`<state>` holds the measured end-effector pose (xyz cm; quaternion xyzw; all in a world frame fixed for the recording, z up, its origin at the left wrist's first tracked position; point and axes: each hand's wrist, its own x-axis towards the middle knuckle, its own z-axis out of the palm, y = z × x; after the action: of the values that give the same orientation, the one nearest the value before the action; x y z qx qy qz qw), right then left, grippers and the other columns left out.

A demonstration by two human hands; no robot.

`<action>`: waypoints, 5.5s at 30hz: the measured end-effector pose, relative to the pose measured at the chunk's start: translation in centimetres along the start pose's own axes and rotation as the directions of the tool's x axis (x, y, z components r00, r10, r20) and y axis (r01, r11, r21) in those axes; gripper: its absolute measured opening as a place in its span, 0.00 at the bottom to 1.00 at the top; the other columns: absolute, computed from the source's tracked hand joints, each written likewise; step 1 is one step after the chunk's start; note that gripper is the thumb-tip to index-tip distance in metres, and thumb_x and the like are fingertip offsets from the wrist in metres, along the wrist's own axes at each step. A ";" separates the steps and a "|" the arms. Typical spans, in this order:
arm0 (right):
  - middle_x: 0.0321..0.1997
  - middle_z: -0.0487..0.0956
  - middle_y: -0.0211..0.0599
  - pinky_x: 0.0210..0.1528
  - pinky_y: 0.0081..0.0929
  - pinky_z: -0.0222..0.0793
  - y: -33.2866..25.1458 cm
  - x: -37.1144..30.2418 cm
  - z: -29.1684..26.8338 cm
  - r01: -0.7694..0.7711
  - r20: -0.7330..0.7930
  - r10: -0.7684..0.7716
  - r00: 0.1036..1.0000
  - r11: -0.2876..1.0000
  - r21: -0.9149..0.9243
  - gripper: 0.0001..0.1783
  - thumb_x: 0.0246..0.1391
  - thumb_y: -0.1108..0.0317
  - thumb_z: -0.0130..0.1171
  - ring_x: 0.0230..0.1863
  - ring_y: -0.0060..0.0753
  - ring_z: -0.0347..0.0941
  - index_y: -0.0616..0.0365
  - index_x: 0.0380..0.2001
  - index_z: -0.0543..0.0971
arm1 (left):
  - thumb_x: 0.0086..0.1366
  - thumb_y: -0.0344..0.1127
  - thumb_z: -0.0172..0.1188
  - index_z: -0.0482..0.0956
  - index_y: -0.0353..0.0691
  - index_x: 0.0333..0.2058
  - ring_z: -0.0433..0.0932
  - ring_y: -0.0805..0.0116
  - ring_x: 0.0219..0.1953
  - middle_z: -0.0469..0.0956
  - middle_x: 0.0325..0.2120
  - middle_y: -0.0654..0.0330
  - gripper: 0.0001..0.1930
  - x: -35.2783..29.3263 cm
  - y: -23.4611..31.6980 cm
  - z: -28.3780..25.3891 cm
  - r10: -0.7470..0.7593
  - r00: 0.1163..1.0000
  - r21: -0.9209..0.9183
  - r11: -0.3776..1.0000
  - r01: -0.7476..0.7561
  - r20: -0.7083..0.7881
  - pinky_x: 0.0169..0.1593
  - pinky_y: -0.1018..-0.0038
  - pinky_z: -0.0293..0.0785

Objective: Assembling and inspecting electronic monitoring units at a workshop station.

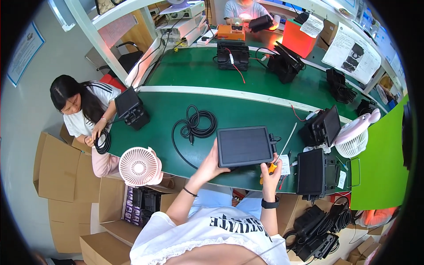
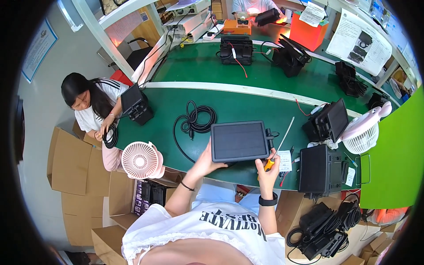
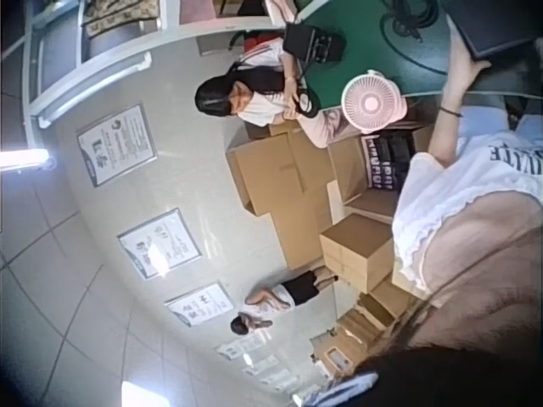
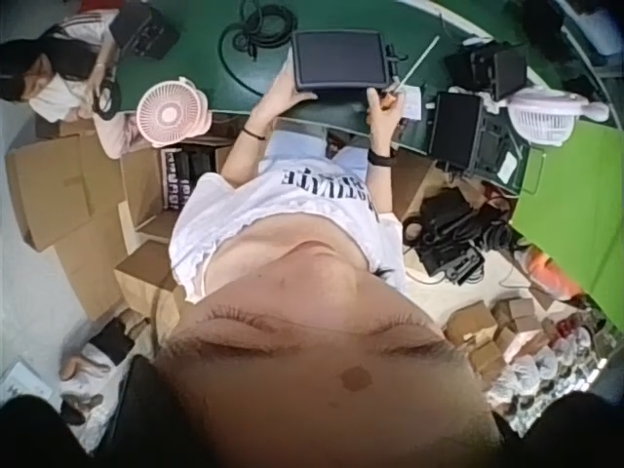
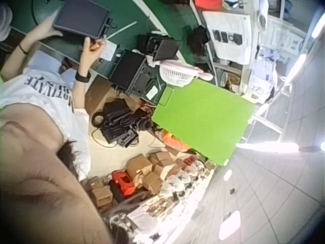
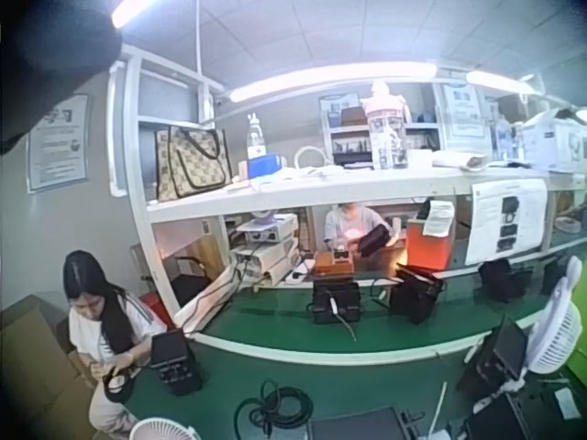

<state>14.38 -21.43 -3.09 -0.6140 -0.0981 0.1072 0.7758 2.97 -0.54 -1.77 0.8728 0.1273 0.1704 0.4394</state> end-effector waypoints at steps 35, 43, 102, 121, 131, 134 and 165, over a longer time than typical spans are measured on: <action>0.61 0.68 0.38 0.23 0.13 0.68 4.2 -0.4 0.6 -0.023 -0.143 0.050 0.988 0.983 0.184 0.09 0.63 0.77 0.51 0.28 0.14 0.67 0.54 0.42 0.63 | 0.54 0.30 0.59 0.74 0.65 0.59 0.69 0.57 0.48 0.74 0.40 0.63 0.31 8.0 7.3 -0.7 0.536 0.840 0.777 0.563 -0.281 -0.085 0.57 0.54 0.63; 0.50 0.71 0.40 0.21 0.16 0.64 4.7 -1.2 0.9 -0.002 -0.099 0.016 0.995 0.991 0.130 0.12 0.61 0.79 0.50 0.22 0.16 0.63 0.52 0.41 0.62 | 0.60 0.36 0.57 0.69 0.61 0.59 0.67 0.53 0.55 0.70 0.48 0.64 0.26 15.9 -2.7 -9.4 0.321 0.788 0.851 0.199 0.486 -0.525 0.58 0.37 0.60; 0.32 0.81 0.36 0.21 0.19 0.70 4.2 -0.3 0.3 -0.033 0.033 0.038 0.999 0.990 -0.137 0.07 0.61 0.77 0.54 0.20 0.18 0.73 0.62 0.42 0.69 | 0.56 0.49 0.73 0.82 0.34 0.38 0.57 0.46 0.66 0.50 0.67 0.41 0.22 25.3 1.8 10.8 -0.107 0.866 -0.295 0.954 -0.049 -0.489 0.68 0.60 0.54; 0.35 0.81 0.42 0.22 0.17 0.70 4.5 -0.5 0.1 -0.092 0.016 0.091 0.996 0.994 0.057 0.07 0.62 0.79 0.53 0.21 0.18 0.73 0.61 0.40 0.67 | 0.64 0.37 0.61 0.77 0.50 0.50 0.79 0.61 0.42 0.77 0.39 0.60 0.16 36.4 3.8 7.2 0.376 0.924 0.435 0.846 -0.309 -0.075 0.43 0.64 0.78; 0.35 0.82 0.40 0.25 0.17 0.72 4.1 -0.9 -0.2 -0.141 0.042 0.144 0.989 0.988 -0.058 0.06 0.62 0.78 0.54 0.23 0.17 0.74 0.64 0.39 0.67 | 0.61 0.44 0.65 0.70 0.44 0.54 0.70 0.43 0.56 0.59 0.61 0.49 0.25 43.9 -2.5 13.4 0.287 0.951 0.650 0.745 -0.148 -0.112 0.49 0.53 0.79; 0.36 0.82 0.40 0.25 0.17 0.72 4.3 -0.9 -0.3 -0.115 0.049 0.118 0.992 0.991 -0.064 0.07 0.62 0.78 0.54 0.22 0.17 0.74 0.63 0.40 0.67 | 0.59 0.40 0.67 0.73 0.41 0.41 0.75 0.42 0.50 0.67 0.56 0.48 0.16 43.2 -3.9 11.3 0.362 0.909 0.482 0.846 -0.227 -0.206 0.47 0.56 0.78; 0.61 0.74 0.44 0.32 0.15 0.68 1.9 -1.4 -1.8 0.053 -0.010 -0.055 0.998 0.991 -0.122 0.13 0.59 0.67 0.59 0.37 0.18 0.72 0.54 0.42 0.66 | 0.59 0.49 0.67 0.81 0.42 0.38 0.80 0.58 0.37 0.80 0.32 0.60 0.17 3.6 7.6 -4.2 0.160 0.984 0.553 0.829 -0.088 -0.083 0.37 0.64 0.78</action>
<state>13.48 -23.09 -5.39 -0.6580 -0.1160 0.0759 0.7402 5.10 -0.62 7.39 0.9556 0.1409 0.2100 0.1510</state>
